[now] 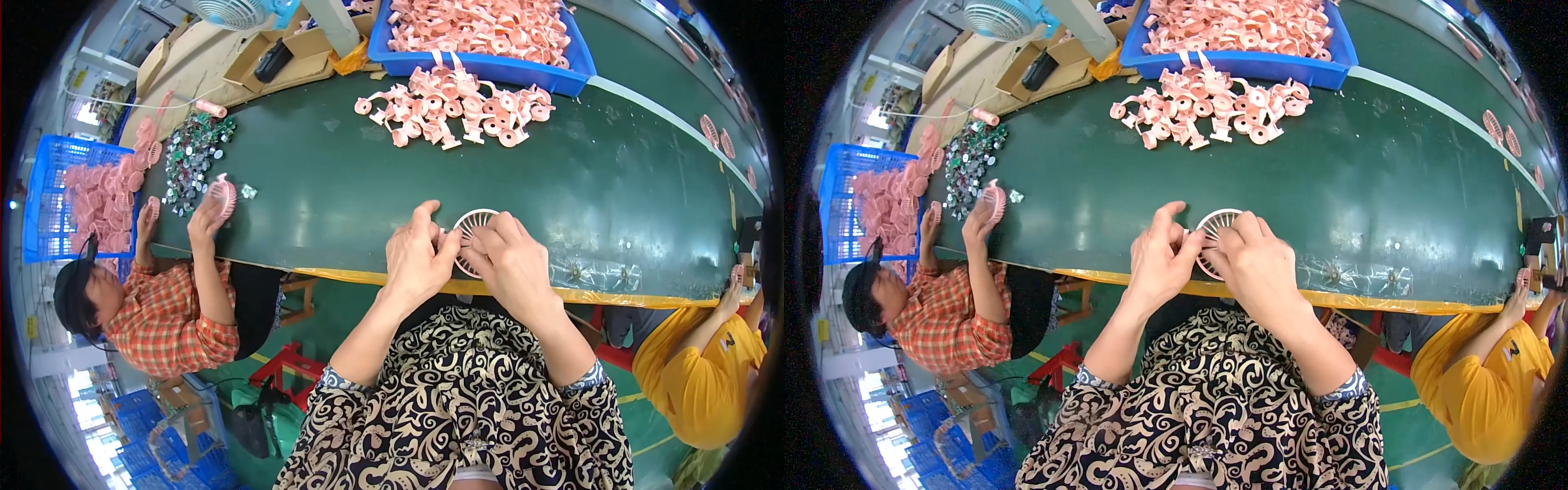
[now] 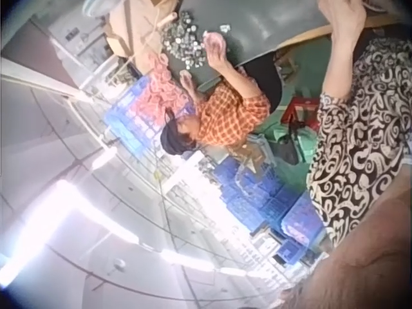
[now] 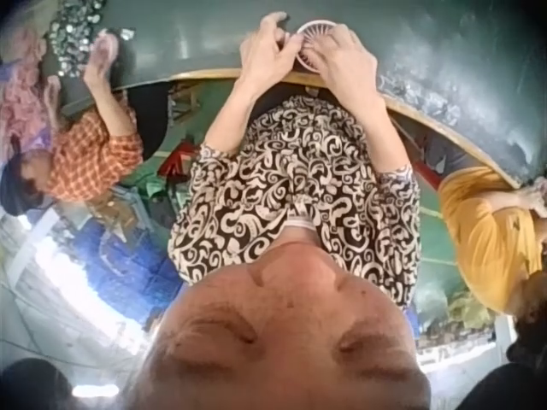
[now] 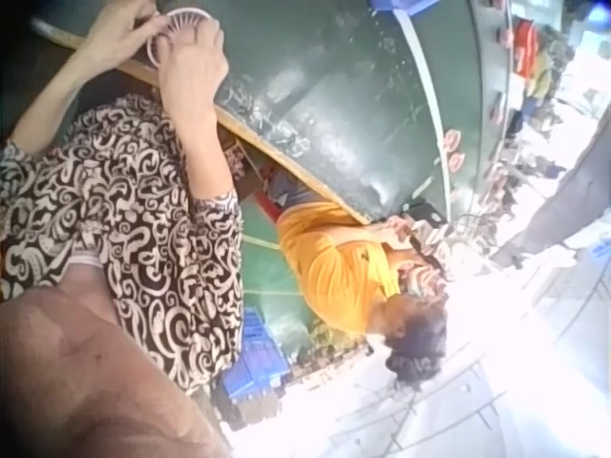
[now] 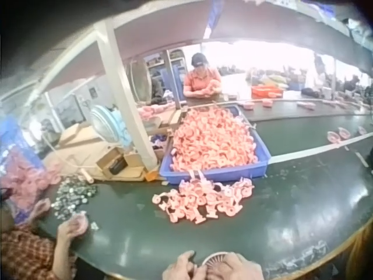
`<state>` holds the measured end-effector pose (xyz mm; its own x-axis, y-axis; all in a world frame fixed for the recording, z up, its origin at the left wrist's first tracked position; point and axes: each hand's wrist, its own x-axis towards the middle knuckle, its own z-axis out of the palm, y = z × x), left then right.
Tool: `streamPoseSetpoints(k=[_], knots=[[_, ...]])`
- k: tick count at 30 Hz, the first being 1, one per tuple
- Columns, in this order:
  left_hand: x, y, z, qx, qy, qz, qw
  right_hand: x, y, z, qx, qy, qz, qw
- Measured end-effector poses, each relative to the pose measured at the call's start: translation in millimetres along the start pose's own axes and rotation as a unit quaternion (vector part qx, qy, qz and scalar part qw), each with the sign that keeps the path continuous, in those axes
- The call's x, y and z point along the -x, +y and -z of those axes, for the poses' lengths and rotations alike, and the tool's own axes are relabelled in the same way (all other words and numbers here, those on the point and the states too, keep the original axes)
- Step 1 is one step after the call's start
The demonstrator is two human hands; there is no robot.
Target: The person assembles portable fan parts by fitting small plastic brackets onto fan grilles by hand and placing the assembled components onto the workbench.
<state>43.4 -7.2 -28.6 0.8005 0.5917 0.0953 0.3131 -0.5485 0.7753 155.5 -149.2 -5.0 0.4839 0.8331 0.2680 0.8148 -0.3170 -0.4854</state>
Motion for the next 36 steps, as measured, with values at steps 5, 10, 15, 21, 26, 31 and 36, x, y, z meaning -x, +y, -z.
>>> streamPoseSetpoints(k=[5, 10, 15, 21, 26, 31, 36], knots=[[-5.6, -3.7, 18.6, 0.062, -0.051, 0.028, 0.996, 15.3, 6.4, 21.2, -0.100, -0.028, 0.031, 0.994], [-31.9, -60.3, 77.1, -0.059, 0.134, -0.037, 0.988, 48.5, 40.0, 69.4, -0.021, 0.013, -0.152, 0.988], [-34.7, -158.1, 172.5, -0.387, 0.370, -0.052, 0.843, 85.4, 103.3, 111.2, 0.234, 0.149, -0.264, 0.924], [-38.5, -225.6, 225.2, -0.419, 0.405, 0.114, 0.805, 23.6, 96.6, 89.2, 0.113, 0.153, -0.207, 0.960], [-21.7, -260.0, 253.6, -0.289, 0.338, 0.103, 0.890, -66.2, 84.7, 40.0, -0.031, 0.172, -0.114, 0.978], [-6.9, -217.0, 221.9, 0.000, 0.237, 0.098, 0.967, -128.9, 102.3, 0.9, 0.054, 0.191, -0.102, 0.975], [11.9, -122.4, 152.7, 0.096, 0.143, 0.148, 0.974, -131.9, 124.3, -5.9, 0.051, 0.194, -0.071, 0.977]])
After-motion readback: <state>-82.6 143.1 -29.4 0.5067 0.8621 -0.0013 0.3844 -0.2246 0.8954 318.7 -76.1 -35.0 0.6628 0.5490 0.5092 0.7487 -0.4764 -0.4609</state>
